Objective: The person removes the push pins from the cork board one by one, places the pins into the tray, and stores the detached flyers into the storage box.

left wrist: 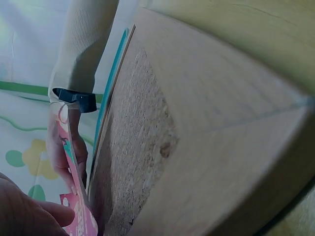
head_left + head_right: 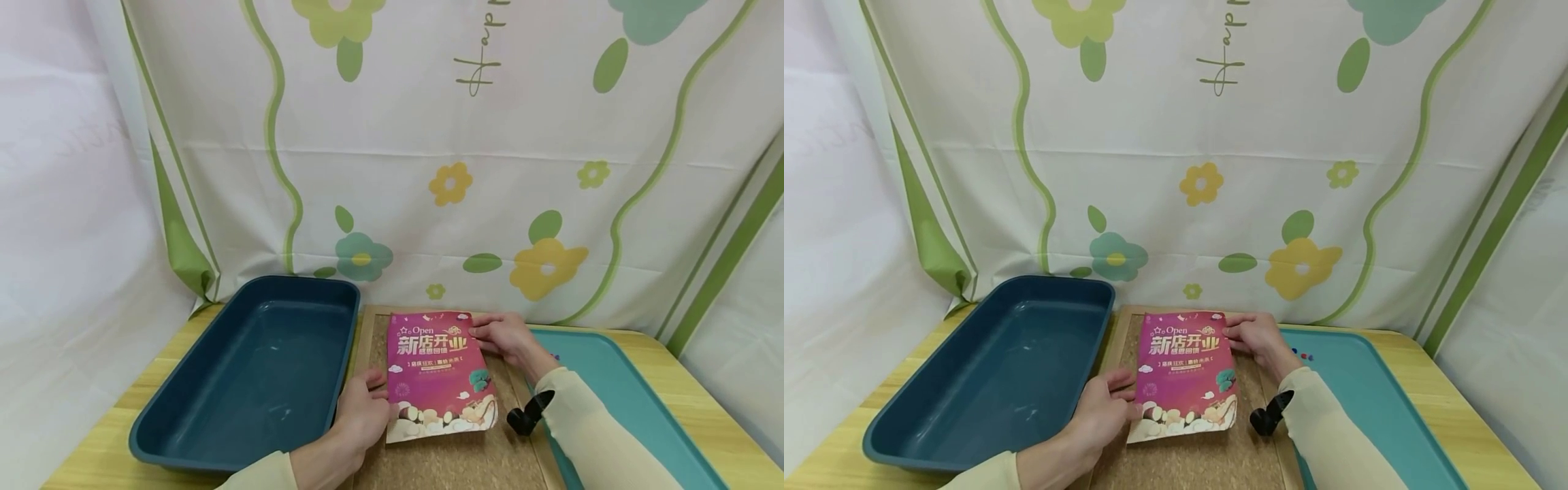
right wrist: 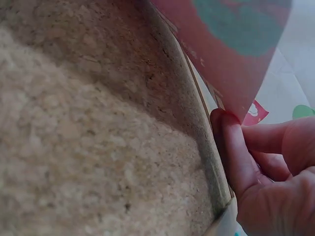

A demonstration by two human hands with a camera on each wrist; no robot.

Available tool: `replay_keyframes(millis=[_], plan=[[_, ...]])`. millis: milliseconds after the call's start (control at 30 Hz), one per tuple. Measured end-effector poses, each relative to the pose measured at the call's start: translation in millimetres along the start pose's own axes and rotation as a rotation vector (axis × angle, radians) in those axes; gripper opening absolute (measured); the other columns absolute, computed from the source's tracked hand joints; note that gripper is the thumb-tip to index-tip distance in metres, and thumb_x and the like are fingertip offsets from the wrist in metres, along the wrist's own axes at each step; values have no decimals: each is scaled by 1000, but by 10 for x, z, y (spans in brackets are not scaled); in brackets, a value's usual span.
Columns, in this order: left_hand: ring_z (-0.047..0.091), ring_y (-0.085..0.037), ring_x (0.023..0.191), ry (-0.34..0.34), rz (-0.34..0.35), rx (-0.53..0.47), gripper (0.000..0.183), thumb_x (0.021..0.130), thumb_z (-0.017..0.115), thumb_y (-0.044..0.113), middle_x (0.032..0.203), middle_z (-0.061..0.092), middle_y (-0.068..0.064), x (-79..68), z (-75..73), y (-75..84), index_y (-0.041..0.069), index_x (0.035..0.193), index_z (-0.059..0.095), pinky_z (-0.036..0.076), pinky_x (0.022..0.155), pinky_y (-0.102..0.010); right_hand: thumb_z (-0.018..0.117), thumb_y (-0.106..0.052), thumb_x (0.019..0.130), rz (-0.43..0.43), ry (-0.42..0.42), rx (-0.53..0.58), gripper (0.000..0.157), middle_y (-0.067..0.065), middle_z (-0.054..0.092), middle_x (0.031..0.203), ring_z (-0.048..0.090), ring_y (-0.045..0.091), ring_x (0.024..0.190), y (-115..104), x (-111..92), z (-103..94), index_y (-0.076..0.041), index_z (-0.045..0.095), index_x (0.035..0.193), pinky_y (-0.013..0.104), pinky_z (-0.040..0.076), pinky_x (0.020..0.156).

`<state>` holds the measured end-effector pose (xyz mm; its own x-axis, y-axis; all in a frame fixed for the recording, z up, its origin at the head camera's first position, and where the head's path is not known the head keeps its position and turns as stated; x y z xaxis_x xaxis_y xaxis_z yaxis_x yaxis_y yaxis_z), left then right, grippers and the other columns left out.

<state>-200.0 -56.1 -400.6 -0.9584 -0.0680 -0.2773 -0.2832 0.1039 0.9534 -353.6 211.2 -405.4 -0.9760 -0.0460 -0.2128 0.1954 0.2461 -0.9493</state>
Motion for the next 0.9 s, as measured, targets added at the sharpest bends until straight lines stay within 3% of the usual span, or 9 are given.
replay_keyframes(millis=[200,400,900], plan=[[59,-44,131,5,6,-26,67,93,62,-14,148,54,-30,-1,16,47,-15,155,37,61,99,-44,65,-8,104,2,3,23,42,26,69,131,79,11,83,-41,7,-58,8,60,143,27,65,77],[67,-35,122,-40,35,-40,63,93,60,-13,143,58,-29,-10,10,122,-13,153,41,63,90,-36,65,-10,105,14,-1,39,45,26,67,133,79,10,82,-93,-8,-86,9,56,145,26,65,76],[71,-32,118,31,85,81,54,95,66,-8,137,67,-25,-28,-118,315,-8,148,54,64,96,-47,66,-13,106,-3,-21,38,47,17,77,116,80,10,81,-271,0,-89,12,56,144,29,65,80]])
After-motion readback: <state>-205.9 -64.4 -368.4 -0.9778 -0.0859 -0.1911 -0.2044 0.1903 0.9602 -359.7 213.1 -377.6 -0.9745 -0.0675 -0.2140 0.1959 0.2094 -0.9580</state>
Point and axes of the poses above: each hand's wrist, its own x-axis towards the middle knuckle, its own z-axis out of the palm, y = z × x, the point moved 4 cm from there along x, towards the middle knuckle
